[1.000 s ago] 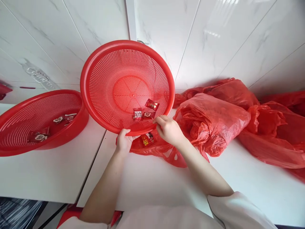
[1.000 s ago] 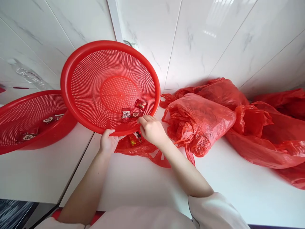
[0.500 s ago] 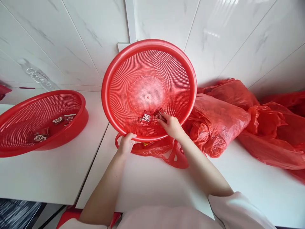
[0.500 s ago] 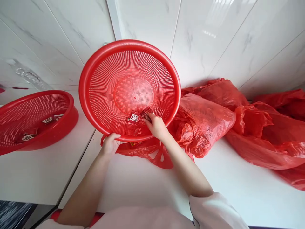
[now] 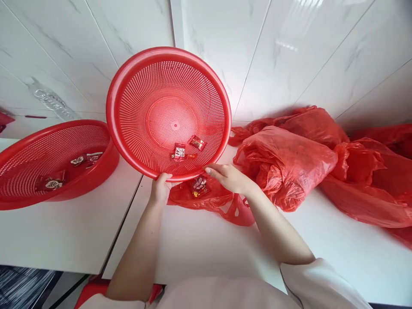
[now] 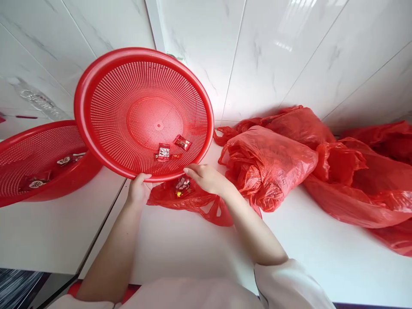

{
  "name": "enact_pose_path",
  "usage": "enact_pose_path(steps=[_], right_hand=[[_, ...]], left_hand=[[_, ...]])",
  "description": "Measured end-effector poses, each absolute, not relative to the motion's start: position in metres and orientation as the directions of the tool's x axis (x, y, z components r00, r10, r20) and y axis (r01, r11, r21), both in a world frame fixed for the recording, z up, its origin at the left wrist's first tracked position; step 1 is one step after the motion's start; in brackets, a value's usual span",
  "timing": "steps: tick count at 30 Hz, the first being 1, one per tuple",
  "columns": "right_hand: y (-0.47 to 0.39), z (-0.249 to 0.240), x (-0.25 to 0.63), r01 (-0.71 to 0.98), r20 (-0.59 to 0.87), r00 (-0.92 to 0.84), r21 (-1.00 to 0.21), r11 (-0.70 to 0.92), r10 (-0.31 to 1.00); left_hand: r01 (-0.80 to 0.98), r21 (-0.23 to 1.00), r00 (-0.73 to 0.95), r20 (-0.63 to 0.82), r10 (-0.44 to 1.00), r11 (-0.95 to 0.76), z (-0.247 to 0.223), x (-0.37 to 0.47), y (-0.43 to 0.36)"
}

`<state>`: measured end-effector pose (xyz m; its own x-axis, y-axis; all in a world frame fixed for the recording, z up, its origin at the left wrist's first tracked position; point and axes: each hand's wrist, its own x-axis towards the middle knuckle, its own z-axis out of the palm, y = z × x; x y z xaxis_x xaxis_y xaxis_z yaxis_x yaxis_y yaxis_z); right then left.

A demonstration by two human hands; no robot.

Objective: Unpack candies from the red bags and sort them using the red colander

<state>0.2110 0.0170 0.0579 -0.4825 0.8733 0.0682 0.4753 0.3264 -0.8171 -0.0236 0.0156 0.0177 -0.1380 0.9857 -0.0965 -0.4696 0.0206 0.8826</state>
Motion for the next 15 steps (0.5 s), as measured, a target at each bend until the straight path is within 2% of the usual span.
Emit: enact_pose_path(steps=[2,6,11,13,15], right_hand=[[0.016,0.057,0.208,0.584,0.164,-0.402,-0.712,0.391,0.901],[0.024,0.042,0.202,0.672,0.307,-0.317,-0.595,0.441,0.897],[0.036,0.017,0.191,0.841,0.286,-0.288,-0.38,0.384,0.914],[0.039,0.011,0.189,0.857,0.263,-0.254,-0.385,0.343,0.931],[0.041,0.01,0.191,0.765,0.256,-0.223,-0.553,0.332,0.941]], left_hand=[[-0.451,0.893,-0.147,-0.091,0.985,0.015,0.016,-0.024,0.015],[-0.415,0.904,-0.048,-0.138,0.989,0.106,0.015,-0.021,0.01],[-0.33,0.923,0.061,-0.19,0.98,0.199,0.007,-0.014,0.0],[-0.262,0.938,0.053,-0.222,0.974,0.228,0.0,-0.014,0.0],[-0.215,0.946,0.024,-0.244,0.97,0.243,-0.006,-0.016,0.0]])
